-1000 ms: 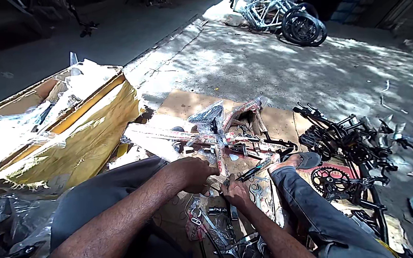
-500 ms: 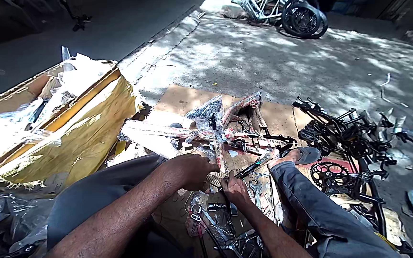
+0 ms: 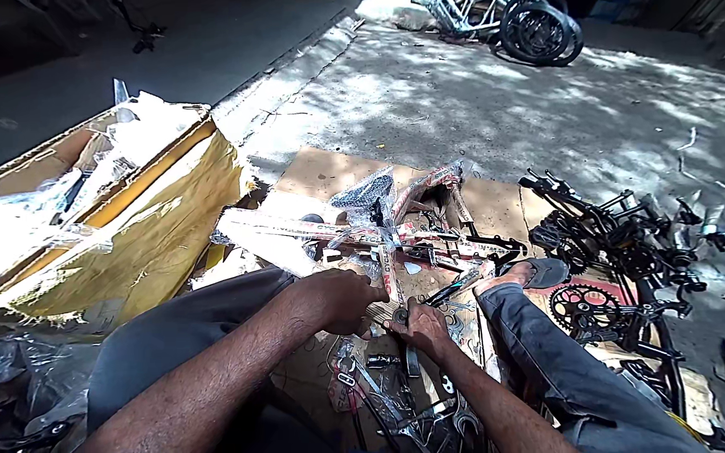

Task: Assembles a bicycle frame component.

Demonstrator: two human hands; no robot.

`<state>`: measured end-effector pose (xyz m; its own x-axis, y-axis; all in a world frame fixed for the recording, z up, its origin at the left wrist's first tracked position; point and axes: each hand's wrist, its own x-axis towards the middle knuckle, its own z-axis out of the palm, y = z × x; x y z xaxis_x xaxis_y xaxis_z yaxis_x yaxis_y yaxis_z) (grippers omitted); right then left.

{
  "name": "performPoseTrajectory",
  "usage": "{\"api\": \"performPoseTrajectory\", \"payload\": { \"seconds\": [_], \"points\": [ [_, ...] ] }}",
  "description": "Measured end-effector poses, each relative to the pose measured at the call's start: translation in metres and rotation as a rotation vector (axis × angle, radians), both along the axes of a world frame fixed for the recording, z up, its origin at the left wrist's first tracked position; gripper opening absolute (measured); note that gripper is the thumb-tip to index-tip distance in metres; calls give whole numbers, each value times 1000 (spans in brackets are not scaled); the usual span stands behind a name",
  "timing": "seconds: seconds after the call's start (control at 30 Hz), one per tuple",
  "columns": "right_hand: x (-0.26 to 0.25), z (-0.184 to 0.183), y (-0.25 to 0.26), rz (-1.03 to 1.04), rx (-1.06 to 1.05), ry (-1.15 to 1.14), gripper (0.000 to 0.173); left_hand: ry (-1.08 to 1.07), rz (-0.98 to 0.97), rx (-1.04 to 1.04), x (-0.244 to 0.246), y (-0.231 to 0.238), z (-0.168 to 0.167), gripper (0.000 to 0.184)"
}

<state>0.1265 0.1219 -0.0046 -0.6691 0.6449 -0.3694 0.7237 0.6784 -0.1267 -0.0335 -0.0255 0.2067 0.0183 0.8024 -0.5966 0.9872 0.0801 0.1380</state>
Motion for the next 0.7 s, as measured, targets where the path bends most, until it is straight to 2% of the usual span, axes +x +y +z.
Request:
{"api": "performPoseTrajectory", "payload": {
  "seconds": [0.07, 0.17, 0.2, 0.23, 0.33, 0.47, 0.57, 0.67, 0.7],
  "points": [
    [4, 2, 1, 28, -37, 29, 90, 9, 10, -7, 0, -1, 3, 68],
    [8, -7, 5, 69, -110, 145, 57, 24, -6, -7, 1, -1, 4, 68],
    [9, -8, 6, 50, -114, 175, 51, 20, -10, -12, 3, 0, 5, 68],
    [9, -9, 6, 15, -99, 190, 52, 11, -14, -7, 4, 0, 4, 67],
    [2, -10, 4, -88, -33, 121, 72, -3, -30, 25, 5, 1, 1, 67],
    [4, 2, 1, -75, 13, 61, 85, 21, 5, -12, 2, 0, 3, 69],
    [11, -3, 1, 3, -52, 186, 77, 31, 12, -27, 1, 0, 3, 70],
    [10, -11, 4, 39, -103, 226, 50, 10, -14, 1, 4, 1, 1, 68],
    [8, -10, 5, 6, -93, 206, 55, 4, -23, 18, 5, 0, 0, 68]
  ]
}}
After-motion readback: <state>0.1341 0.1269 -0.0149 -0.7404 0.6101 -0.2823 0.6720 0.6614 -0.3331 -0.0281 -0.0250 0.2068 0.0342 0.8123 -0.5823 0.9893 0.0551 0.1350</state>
